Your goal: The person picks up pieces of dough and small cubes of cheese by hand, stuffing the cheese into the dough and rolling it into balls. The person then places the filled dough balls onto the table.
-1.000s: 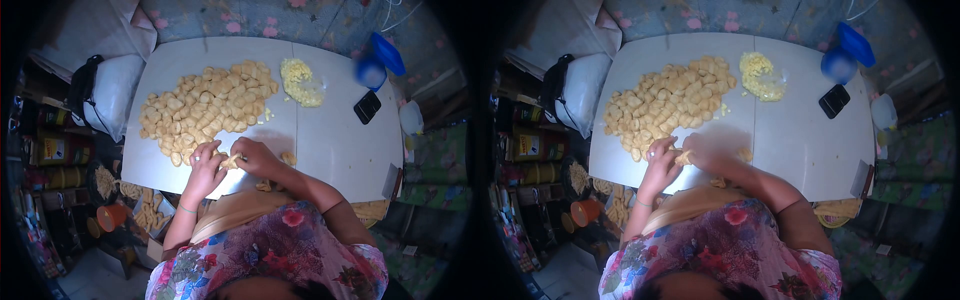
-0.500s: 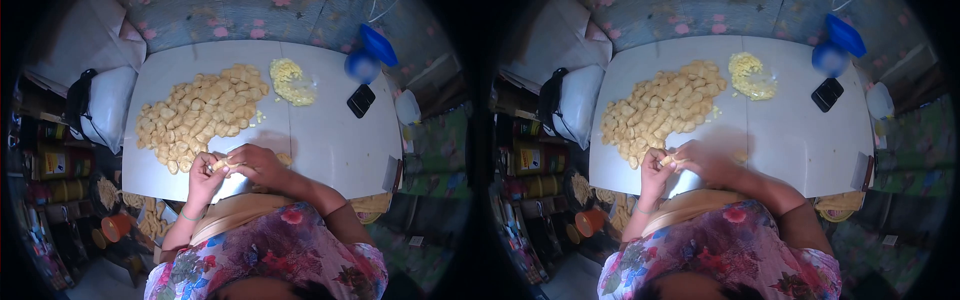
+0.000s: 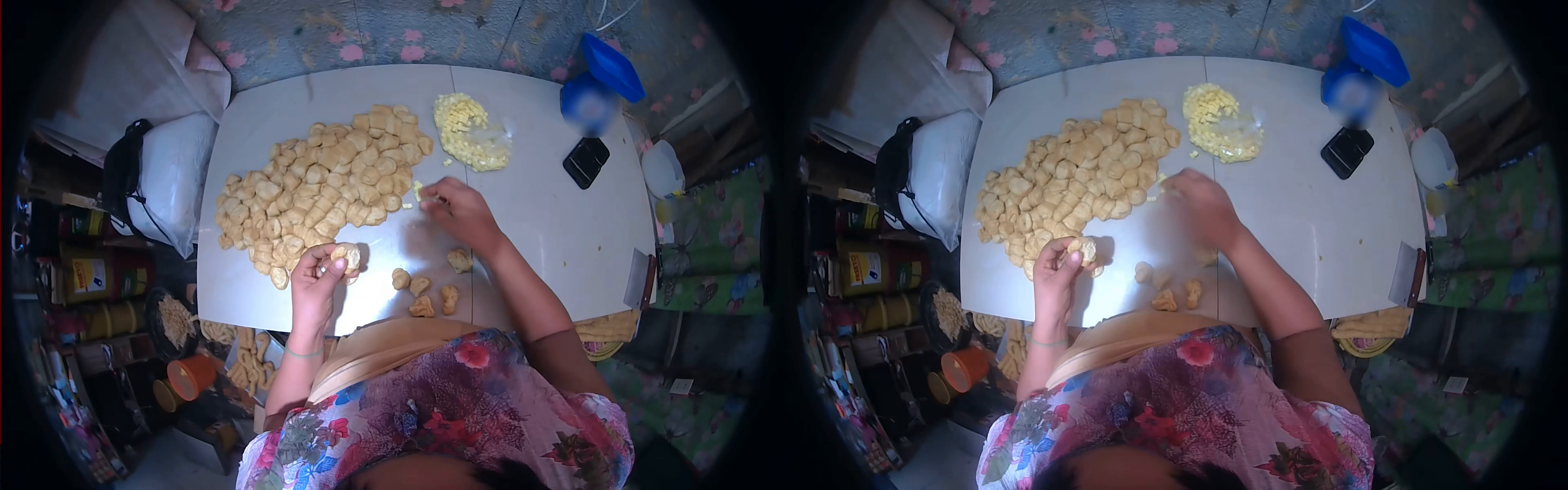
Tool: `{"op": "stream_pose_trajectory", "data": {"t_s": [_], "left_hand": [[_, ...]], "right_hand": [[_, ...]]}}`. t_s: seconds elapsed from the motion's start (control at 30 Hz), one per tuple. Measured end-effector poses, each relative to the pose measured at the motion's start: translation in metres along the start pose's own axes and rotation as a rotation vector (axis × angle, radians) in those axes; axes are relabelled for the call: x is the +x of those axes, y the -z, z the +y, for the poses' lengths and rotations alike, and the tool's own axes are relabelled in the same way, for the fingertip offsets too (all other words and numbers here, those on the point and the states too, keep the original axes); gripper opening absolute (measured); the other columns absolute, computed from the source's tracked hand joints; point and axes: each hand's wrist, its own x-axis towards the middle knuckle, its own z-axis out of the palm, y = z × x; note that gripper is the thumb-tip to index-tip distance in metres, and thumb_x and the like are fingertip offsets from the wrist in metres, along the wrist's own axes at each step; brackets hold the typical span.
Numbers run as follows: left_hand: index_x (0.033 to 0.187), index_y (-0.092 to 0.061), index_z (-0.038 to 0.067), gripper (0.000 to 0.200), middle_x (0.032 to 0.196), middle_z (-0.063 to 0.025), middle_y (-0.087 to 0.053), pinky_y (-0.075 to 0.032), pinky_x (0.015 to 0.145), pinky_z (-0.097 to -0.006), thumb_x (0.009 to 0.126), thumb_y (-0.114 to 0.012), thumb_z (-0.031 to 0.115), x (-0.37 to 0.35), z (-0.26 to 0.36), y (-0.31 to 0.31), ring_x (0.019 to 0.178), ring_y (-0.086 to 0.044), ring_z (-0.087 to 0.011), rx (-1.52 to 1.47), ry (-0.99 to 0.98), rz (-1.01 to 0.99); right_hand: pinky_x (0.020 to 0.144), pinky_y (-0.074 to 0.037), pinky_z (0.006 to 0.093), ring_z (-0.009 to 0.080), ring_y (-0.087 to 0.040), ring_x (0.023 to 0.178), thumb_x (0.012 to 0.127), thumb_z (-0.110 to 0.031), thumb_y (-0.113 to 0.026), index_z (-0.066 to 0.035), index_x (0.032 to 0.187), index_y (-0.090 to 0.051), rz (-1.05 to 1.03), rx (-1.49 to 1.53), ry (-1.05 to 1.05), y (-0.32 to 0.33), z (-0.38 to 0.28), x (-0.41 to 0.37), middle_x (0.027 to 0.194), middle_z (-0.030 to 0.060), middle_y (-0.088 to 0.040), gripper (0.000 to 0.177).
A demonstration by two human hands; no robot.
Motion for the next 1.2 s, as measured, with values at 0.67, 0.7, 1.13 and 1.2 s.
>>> {"op": "stream_pose_trajectory", "data": {"t_s": [0.67,0.7,1.13,1.2], "left_hand": [[0.111,-0.054,-0.004,0.024,0.102,-0.0139,-0.064,-0.057,0.080,-0.0340,0.090,-0.059,0.005,-0.002,-0.004,-0.010,0.089,-0.065,-0.0204,-0.305,0.157,-0.133],[0.112,-0.054,-0.004,0.025,0.102,-0.0142,-0.064,-0.057,0.080,-0.0337,0.089,-0.060,0.006,-0.004,-0.002,-0.008,0.088,-0.065,-0.0207,-0.345,0.173,-0.139],[0.104,-0.057,-0.004,0.020,0.096,-0.0157,-0.063,-0.060,0.074,-0.0359,0.086,-0.051,-0.009,-0.012,0.024,0.046,0.083,-0.067,-0.0262,-0.313,-0.032,0.071],[0.101,-0.058,-0.003,0.019,0.098,-0.0175,-0.062,-0.060,0.076,-0.0364,0.085,-0.049,-0.011,-0.016,0.022,0.059,0.086,-0.066,-0.0270,-0.306,-0.056,0.089]], "right_hand": [[0.076,-0.047,0.0409,0.0316,-0.059,0.084,0.083,-0.016,-0.058,-0.003,0.103,-0.063,-0.089,0.233,0.135,-0.050,-0.084,-0.001,0.088,0.0146,-0.062,0.025],[0.073,-0.048,0.0380,0.0279,-0.060,0.080,0.081,-0.012,-0.060,-0.004,0.102,-0.064,-0.065,0.178,0.183,-0.055,-0.086,0.000,0.085,0.0124,-0.061,0.023],[0.082,-0.048,0.0281,0.0141,-0.061,0.090,0.083,-0.010,-0.066,-0.005,0.112,-0.062,-0.154,0.605,0.017,-0.073,-0.076,0.006,0.112,0.0068,-0.064,0.030],[0.082,-0.048,0.0299,0.0169,-0.061,0.090,0.080,-0.010,-0.068,-0.006,0.110,-0.063,-0.179,0.427,0.070,-0.086,-0.064,0.004,0.108,0.0074,-0.063,0.031]]}}
